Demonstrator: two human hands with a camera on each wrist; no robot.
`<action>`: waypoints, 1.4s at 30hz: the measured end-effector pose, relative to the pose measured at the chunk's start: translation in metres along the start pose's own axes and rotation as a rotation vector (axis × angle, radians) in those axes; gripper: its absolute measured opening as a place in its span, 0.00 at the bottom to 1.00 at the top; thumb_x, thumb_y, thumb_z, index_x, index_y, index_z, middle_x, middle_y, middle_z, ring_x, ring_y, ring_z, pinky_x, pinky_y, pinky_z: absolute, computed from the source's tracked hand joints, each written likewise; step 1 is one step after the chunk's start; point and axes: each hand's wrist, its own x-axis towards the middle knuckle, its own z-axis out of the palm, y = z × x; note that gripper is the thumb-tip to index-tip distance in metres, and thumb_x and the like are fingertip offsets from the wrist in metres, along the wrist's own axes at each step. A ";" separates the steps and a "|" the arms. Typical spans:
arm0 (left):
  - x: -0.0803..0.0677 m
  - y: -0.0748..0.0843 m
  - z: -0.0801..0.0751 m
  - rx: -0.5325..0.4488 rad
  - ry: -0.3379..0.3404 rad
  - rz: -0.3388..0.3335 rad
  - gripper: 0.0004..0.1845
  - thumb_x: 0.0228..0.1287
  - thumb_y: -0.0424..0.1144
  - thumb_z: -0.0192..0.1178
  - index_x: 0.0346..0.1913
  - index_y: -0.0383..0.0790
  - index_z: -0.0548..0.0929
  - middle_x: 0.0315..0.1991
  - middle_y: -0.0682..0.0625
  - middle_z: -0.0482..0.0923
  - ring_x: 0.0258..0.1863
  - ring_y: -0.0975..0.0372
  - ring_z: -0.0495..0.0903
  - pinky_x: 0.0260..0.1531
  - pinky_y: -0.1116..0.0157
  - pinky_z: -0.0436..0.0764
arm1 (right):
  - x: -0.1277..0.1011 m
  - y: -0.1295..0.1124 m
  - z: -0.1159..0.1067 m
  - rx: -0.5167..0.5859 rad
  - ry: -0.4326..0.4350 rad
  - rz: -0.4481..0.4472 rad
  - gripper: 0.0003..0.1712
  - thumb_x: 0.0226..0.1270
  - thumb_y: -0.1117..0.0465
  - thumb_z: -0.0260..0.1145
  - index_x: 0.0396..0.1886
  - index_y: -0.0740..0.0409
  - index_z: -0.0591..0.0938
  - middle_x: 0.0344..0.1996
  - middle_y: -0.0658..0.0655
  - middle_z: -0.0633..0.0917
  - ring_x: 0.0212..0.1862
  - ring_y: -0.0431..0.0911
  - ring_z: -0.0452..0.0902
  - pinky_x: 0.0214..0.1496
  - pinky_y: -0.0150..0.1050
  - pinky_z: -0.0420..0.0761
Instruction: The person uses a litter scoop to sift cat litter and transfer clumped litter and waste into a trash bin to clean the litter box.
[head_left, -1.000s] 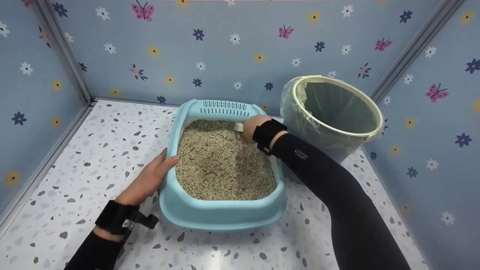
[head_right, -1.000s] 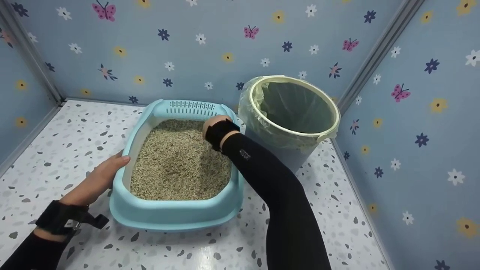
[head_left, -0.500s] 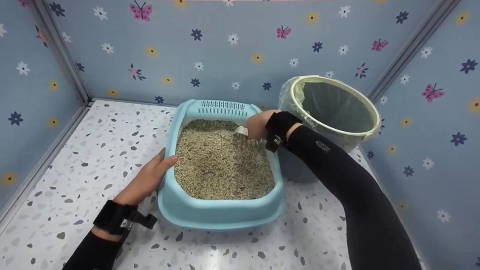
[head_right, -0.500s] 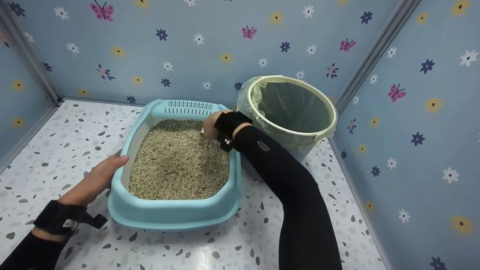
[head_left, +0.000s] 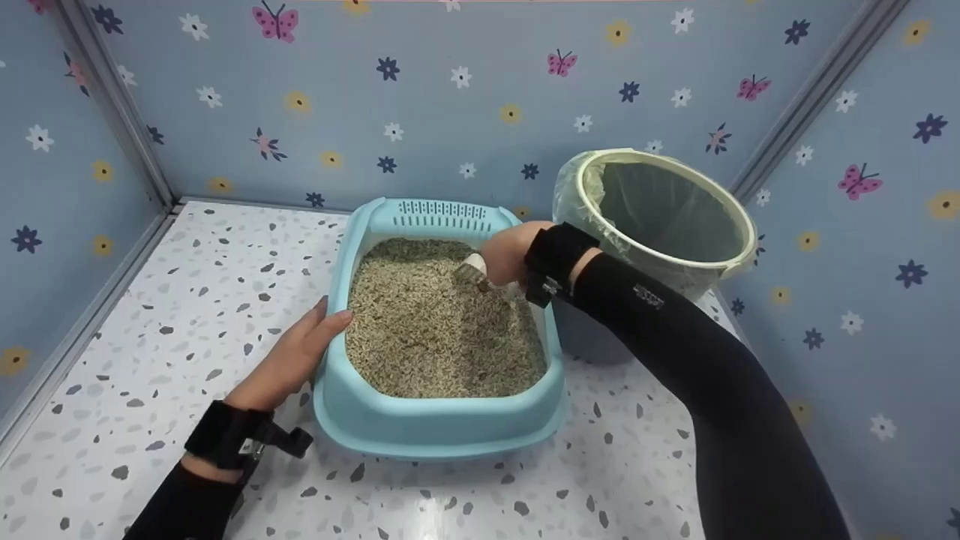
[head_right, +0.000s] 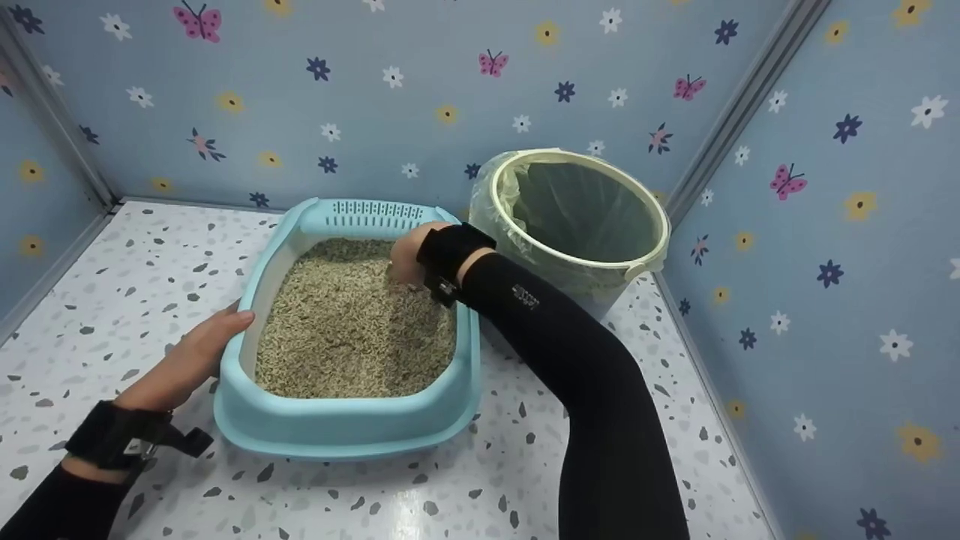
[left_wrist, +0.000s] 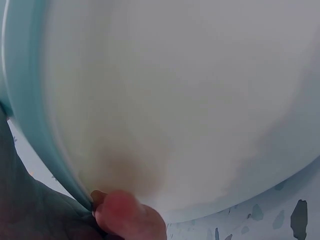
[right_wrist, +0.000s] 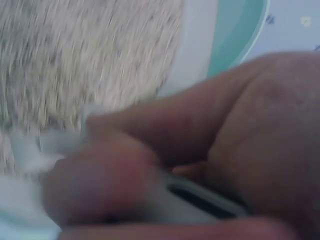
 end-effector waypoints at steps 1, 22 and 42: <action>0.000 0.000 0.000 -0.001 0.001 0.000 0.46 0.88 0.64 0.51 0.94 0.50 0.44 0.85 0.30 0.59 0.73 0.39 0.76 0.74 0.41 0.74 | 0.000 0.001 0.000 0.063 0.032 0.059 0.25 0.73 0.75 0.47 0.19 0.48 0.57 0.20 0.48 0.53 0.23 0.40 0.45 0.29 0.35 0.53; 0.002 -0.001 0.000 0.017 -0.001 0.010 0.46 0.88 0.64 0.50 0.93 0.50 0.44 0.76 0.29 0.72 0.61 0.43 0.86 0.70 0.45 0.78 | 0.020 0.029 0.019 -0.227 0.405 0.298 0.23 0.73 0.46 0.73 0.24 0.51 0.74 0.22 0.50 0.71 0.27 0.47 0.66 0.29 0.46 0.69; 0.002 -0.003 0.000 0.023 0.002 -0.001 0.47 0.87 0.66 0.50 0.93 0.50 0.43 0.81 0.29 0.66 0.64 0.42 0.84 0.71 0.44 0.77 | 0.044 0.041 0.025 0.218 0.259 0.164 0.29 0.78 0.36 0.70 0.23 0.47 0.75 0.21 0.46 0.69 0.26 0.45 0.64 0.34 0.43 0.69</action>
